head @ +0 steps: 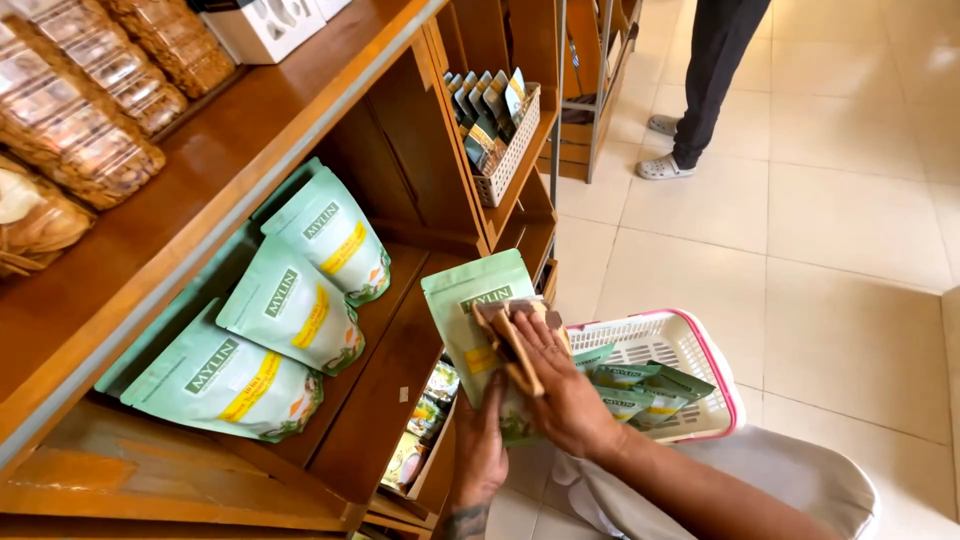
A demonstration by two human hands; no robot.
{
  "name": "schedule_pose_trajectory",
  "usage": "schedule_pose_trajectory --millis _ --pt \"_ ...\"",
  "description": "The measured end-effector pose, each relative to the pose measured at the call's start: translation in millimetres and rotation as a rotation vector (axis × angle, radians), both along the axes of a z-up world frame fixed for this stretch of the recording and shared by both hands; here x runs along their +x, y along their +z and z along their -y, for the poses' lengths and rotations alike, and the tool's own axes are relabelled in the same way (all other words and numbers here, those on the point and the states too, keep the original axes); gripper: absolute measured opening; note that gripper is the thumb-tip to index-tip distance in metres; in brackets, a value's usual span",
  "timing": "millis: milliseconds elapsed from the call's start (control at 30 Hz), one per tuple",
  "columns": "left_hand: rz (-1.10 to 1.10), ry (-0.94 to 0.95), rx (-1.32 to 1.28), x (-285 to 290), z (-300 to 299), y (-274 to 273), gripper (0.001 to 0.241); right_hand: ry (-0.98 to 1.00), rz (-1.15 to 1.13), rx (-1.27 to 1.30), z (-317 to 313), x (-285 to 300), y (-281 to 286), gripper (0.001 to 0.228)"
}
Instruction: Wiping down packaged product bags and wooden shelves with a cleaning cloth in a grocery store aisle.
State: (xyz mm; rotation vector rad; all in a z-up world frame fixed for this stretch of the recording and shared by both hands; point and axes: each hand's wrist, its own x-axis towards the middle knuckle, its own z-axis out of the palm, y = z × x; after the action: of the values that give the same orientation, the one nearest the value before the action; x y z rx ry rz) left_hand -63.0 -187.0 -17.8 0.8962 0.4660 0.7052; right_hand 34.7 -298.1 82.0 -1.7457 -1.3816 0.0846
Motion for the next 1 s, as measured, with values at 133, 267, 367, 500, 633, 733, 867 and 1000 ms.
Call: schedule_pose_trajectory --millis 133,267,367,500,633,733,867,1000 --pt "0.003 0.002 -0.132 -4 -5 -2 0.06 0.058 0.159 0.029 22 -27 -24 0.07" --pt "0.052 -0.005 -0.188 -8 -15 -28 0.068 0.206 0.34 -0.057 25 -17 -42 0.082" --pt "0.017 -0.008 -0.181 -16 -6 1 0.072 0.052 0.163 0.013 15 9 -51 0.078" --pt "0.002 -0.053 -0.156 -13 -3 1 0.076 -0.167 0.051 0.112 10 10 -43 0.07" --pt "0.479 -0.361 -0.336 -15 -23 -98 0.08 0.107 0.512 -0.078 0 -24 -20 0.083" --pt "0.23 -0.239 -0.213 -13 -9 -51 0.079 0.17 0.503 -0.126 -22 3 -6 0.091" --pt "-0.175 -0.034 -0.078 -18 8 -29 0.076 -0.067 0.464 0.025 -40 18 10 0.076" --pt "0.09 -0.146 -0.081 -23 -7 -19 0.073 0.168 0.516 -0.078 -9 -32 -8 0.083"
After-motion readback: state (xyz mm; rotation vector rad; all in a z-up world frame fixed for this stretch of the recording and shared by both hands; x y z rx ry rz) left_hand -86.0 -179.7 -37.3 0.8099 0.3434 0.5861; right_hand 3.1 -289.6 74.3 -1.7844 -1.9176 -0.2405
